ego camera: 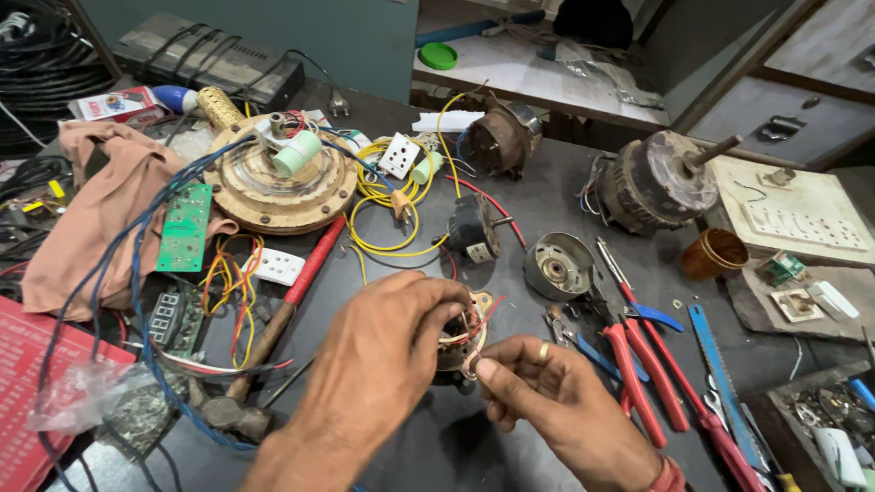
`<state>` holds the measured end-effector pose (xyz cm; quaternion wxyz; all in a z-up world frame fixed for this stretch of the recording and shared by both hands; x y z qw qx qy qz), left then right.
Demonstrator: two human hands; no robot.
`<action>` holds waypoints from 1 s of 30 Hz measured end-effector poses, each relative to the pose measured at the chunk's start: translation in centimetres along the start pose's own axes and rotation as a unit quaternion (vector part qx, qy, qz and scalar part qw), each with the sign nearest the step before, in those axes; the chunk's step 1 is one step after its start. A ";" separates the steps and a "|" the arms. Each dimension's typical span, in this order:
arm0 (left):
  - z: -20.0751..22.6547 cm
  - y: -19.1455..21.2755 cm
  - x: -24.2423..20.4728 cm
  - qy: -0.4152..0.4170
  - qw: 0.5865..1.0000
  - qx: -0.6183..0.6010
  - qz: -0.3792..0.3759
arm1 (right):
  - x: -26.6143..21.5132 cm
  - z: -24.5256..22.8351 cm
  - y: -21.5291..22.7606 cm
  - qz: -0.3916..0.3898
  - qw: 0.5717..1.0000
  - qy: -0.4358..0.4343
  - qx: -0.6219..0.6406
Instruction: The person repairs a small electrical motor by stripping wire insulation and connecting wires to the motor's internal terminals. They use pliers to cut and strip the wires and manipulate the motor housing to access the connection points.
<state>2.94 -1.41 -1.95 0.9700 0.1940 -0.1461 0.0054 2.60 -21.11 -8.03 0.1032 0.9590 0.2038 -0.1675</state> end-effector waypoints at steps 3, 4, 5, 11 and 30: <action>0.3 -0.1 -0.3 -0.075 0.996 0.037 0.034 | -0.3 0.0 -0.6 0.001 0.999 0.034 -0.016; 0.2 0.3 -0.1 -0.087 0.993 0.051 0.069 | -0.8 -0.2 -1.4 -0.040 0.992 0.094 -0.071; 0.1 0.9 0.3 -0.099 0.988 0.065 0.104 | -1.8 -0.2 -2.5 -0.079 0.977 0.154 -0.125; -0.7 2.4 1.4 0.100 0.991 -0.035 0.077 | -2.5 1.4 -3.9 -0.145 0.978 -0.002 -0.150; -0.5 -2.5 0.0 0.174 0.963 -0.181 -0.101 | -1.0 -1.1 1.0 0.126 0.981 0.087 -0.117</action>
Point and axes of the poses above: each hand's wrist, its own x-axis towards the middle knuckle, its own y-axis out of the back of the hand, z = x × y, the point moved 4 cm from there along x, towards the middle knuckle, and after that the axes turned 12 degrees about -x, right-handed, at the moved point
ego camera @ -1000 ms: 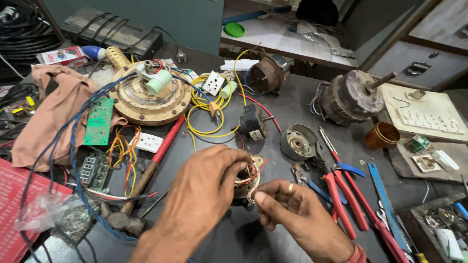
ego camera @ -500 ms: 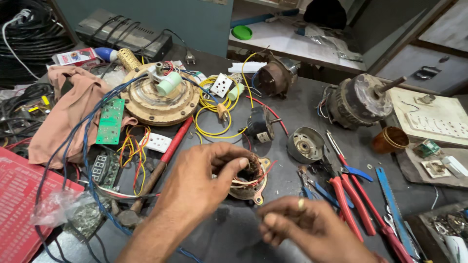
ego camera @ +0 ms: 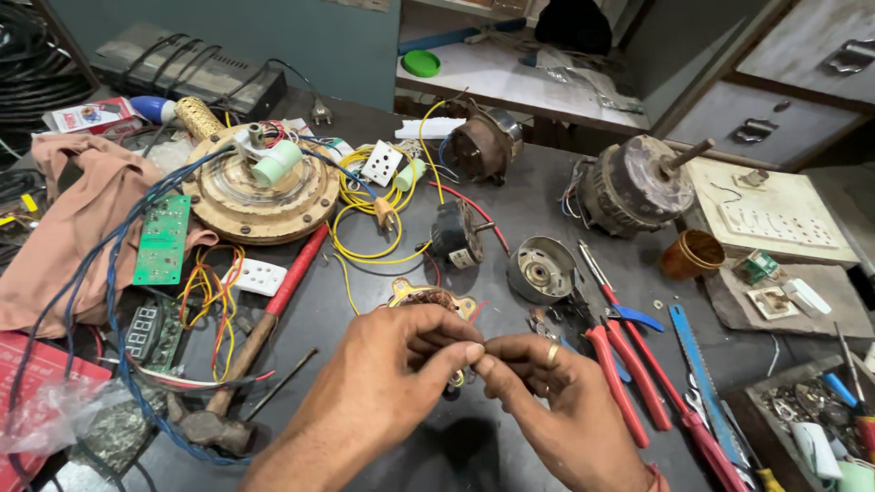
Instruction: The person repairs a small electrical motor by stripping wire insulation and connecting wires to the motor's internal terminals. They use pliers to cut and strip the wires and manipulate the motor housing to access the connection points.
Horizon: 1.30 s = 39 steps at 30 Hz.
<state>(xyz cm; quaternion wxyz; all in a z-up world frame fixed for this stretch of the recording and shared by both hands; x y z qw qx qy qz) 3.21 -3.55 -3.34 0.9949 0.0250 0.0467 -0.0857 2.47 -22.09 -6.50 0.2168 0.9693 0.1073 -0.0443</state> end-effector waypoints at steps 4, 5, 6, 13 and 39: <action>1.1 0.1 -0.8 -0.123 0.983 0.134 0.032 | 0.0 0.6 -0.5 -0.008 0.999 -0.036 0.016; 1.1 0.0 -1.0 -0.127 0.982 0.135 0.029 | 0.1 0.7 -0.8 -0.019 0.999 -0.015 0.040; 1.0 0.0 -1.2 -0.131 0.982 0.136 0.028 | 0.2 0.7 -1.0 -0.032 0.997 0.006 0.064; 0.6 -0.8 -1.8 -0.168 0.957 0.232 0.039 | 0.4 2.3 -0.7 -0.060 0.995 -0.016 0.081; 3.3 9.9 -1.8 -0.022 0.901 0.294 0.318 | 2.1 3.7 5.0 -0.051 0.874 -0.137 -0.462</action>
Point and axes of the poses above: each hand's wrist, its own x-axis towards the middle knuckle, its own y-axis out of the back of the hand, z = x × y, the point moved 4 cm from there along x, towards the middle knuckle, and after that the axes turned 12 degrees about -x, right-handed, at the moved point
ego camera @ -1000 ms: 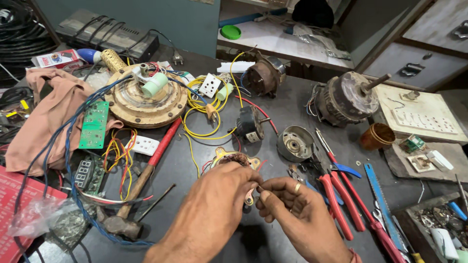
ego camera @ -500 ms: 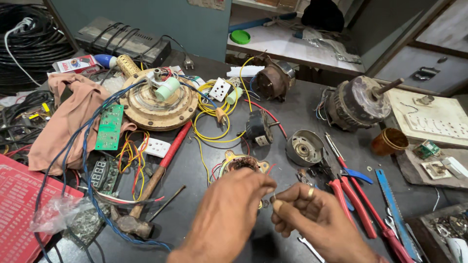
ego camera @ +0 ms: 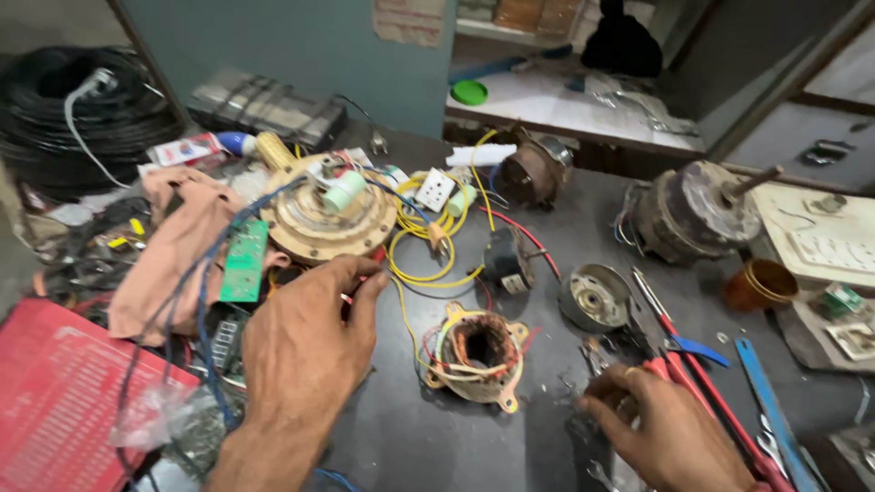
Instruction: The person repairs a small electrical motor by stripping wire insulation and connecting wires to the motor's internal terminals. They use pliers to cut and strip the wires and manipulate the motor housing to access the connection points.
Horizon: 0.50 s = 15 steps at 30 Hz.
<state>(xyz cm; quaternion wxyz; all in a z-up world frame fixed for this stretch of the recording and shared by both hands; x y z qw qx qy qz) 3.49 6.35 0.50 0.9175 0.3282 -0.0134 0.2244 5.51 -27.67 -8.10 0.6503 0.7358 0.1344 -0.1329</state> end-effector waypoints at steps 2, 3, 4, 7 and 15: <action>-0.4 0.4 0.4 -0.055 0.998 0.033 0.023 | 0.4 0.2 -1.0 -0.013 0.999 0.032 0.002; -0.6 0.6 0.7 -0.084 0.995 0.050 0.035 | 0.9 0.3 -1.6 -0.018 0.999 0.048 0.003; -1.2 0.3 1.0 -0.045 0.997 0.058 0.009 | 1.6 0.6 -2.2 -0.048 0.998 0.031 -0.005; -2.4 -1.0 1.4 0.021 0.996 0.077 -0.051 | 3.1 1.7 -3.8 -0.106 0.994 -0.003 -0.006; -4.6 -5.7 3.8 -0.113 0.992 0.043 -0.030 | 5.7 3.8 -6.4 -0.133 0.991 0.010 0.029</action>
Point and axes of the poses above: each hand's wrist, its own x-axis towards the middle knuckle, its own y-axis out of the back of the hand, z = x × y, the point moved 4 cm from there along x, towards the middle knuckle, and after that the axes turned 12 degrees about -x, right-handed, at the moved point
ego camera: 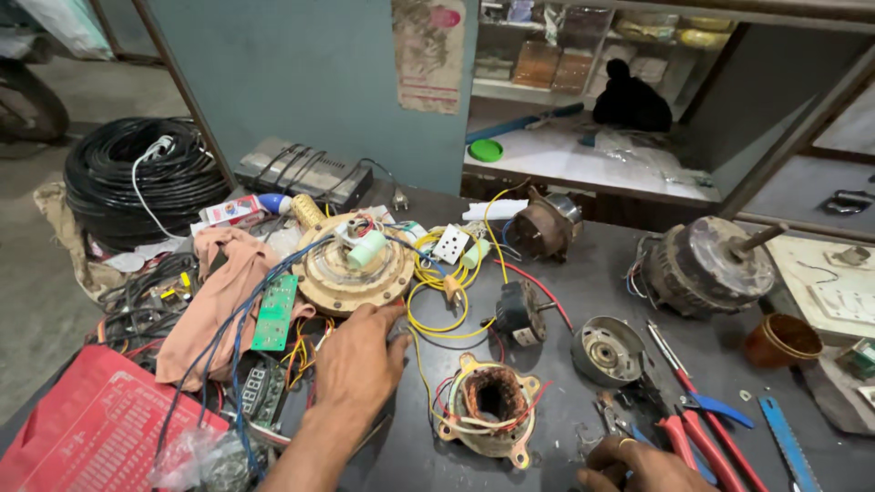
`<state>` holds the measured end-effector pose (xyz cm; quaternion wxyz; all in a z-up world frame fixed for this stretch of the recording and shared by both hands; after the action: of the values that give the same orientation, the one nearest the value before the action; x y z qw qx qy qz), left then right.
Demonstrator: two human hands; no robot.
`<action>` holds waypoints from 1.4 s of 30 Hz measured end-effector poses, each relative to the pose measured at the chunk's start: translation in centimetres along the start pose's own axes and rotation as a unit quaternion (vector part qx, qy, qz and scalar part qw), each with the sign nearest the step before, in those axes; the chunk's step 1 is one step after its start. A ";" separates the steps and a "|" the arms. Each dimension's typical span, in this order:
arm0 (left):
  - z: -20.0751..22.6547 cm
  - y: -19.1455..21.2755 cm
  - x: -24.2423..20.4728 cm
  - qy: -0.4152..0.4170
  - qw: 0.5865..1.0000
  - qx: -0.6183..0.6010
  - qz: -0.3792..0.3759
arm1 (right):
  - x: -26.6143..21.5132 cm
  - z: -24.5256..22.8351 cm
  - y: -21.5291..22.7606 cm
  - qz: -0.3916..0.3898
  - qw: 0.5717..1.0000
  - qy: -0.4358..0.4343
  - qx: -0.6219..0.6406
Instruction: The person repairs a small electrical motor by stripping wire insulation and connecting wires to the motor's internal terminals. They use pliers to cut and strip the wires and manipulate the motor housing to access the connection points.
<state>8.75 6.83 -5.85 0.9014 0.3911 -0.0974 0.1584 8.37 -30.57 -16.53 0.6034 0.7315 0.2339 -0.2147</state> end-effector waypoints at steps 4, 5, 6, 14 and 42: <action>-1.5 -2.3 1.8 -0.009 0.999 0.031 -0.003 | 0.2 0.3 0.1 0.025 0.999 0.004 0.027; -1.9 -2.6 2.3 0.001 0.998 0.057 -0.018 | -0.1 0.3 0.5 0.028 0.999 0.003 0.033; -2.2 -2.8 2.4 0.014 0.996 0.084 -0.034 | -0.6 0.0 0.7 0.027 0.999 0.003 0.037; 1.4 0.0 -2.0 0.092 0.989 -0.108 -0.050 | -6.3 -5.2 4.4 0.200 0.975 -0.016 0.093; 9.9 -6.2 -9.4 0.192 0.849 -0.399 -0.287 | -11.2 -9.1 4.7 0.354 0.870 0.180 0.291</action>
<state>1.76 -6.38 -6.17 0.9858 -0.0303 0.1397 -0.0880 2.54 -23.35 -4.58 0.3462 0.9337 -0.0095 0.0907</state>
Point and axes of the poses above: each hand's wrist, its own x-axis towards the middle knuckle, its own y-axis out of the back of the hand, z = x × y, the point moved 4 cm from there along x, towards the middle knuckle, and after that the axes turned 12 degrees about -x, right-handed, at the moved point
